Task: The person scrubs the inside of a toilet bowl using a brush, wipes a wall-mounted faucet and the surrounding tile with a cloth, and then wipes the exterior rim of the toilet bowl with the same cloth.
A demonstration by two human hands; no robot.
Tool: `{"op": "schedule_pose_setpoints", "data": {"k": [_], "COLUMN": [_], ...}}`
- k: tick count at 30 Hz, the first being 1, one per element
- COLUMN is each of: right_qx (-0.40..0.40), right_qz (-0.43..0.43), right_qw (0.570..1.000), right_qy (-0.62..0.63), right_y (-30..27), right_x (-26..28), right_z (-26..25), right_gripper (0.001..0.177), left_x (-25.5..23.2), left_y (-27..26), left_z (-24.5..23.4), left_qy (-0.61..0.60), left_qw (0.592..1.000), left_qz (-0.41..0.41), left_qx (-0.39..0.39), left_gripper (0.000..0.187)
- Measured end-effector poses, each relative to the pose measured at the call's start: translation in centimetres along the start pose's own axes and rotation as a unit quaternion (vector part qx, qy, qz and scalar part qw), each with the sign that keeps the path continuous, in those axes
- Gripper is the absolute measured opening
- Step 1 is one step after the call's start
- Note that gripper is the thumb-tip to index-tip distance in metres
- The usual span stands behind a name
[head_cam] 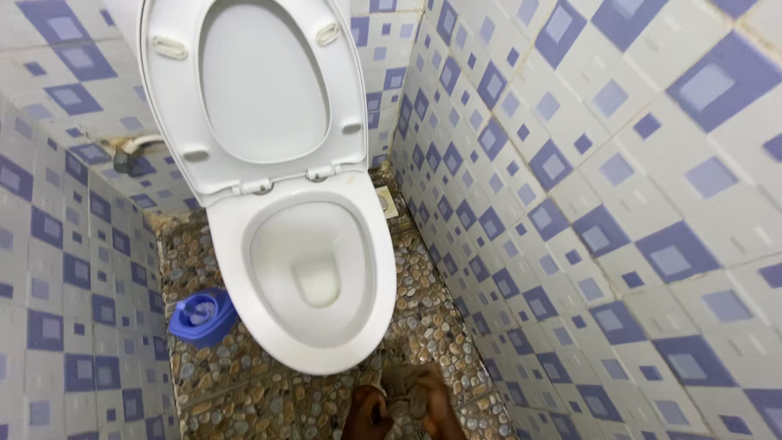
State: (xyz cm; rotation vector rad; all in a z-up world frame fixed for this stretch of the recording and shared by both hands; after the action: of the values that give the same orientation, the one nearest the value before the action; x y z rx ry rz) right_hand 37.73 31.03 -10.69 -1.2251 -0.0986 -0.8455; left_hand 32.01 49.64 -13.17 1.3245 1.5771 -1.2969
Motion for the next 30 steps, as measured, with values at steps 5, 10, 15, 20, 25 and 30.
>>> {"op": "schedule_pose_setpoints", "data": {"k": [5, 10, 15, 20, 25, 30], "right_qx": [-0.101, 0.022, 0.088, 0.117, 0.148, 0.194], "right_qz": [-0.029, -0.146, -0.043, -0.054, -0.110, -0.137], "right_qw": [0.986, 0.960, 0.955, 0.940, 0.944, 0.950], "right_qy": [0.129, 0.236, 0.279, 0.316, 0.273, 0.201], "right_y": [-4.0, -5.0, -8.7, -10.4, -10.1, -10.3], "right_x": [8.2, 11.9, 13.7, 15.2, 15.7, 15.9], "right_z": [3.7, 5.9, 10.5, 13.1, 13.7, 15.2], "right_gripper": [0.026, 0.039, 0.066, 0.069, 0.063, 0.061], "left_x": [-10.7, -20.3, -20.5, -20.6, -22.2, -22.3], "left_y": [1.0, 4.3, 7.8, 9.2, 9.7, 11.0], "left_z": [-2.4, -7.0, -9.9, -11.7, -14.0, -13.1], "left_qy": [-0.352, -0.406, -0.387, -0.352, -0.331, -0.134], "left_qw": [0.909, 0.900, 0.914, 0.926, 0.899, 0.953], "left_qz": [-0.211, -0.156, -0.115, -0.119, -0.273, -0.160], "left_qx": [0.067, 0.040, 0.035, 0.071, 0.088, 0.220], "left_gripper": [0.038, 0.032, 0.027, 0.019, 0.033, 0.072]}}
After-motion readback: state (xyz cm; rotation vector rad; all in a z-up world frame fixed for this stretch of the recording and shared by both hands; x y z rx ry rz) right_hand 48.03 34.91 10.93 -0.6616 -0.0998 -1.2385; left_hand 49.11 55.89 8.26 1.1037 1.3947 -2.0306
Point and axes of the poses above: each hand's wrist, its own y-axis towards the middle knuckle, its own z-axis out of the palm, x = y × z, the point moved 2 cm from there along y, towards the middle knuckle, and after that the axes turned 3 degrees about -y, right-handed, at the moved point
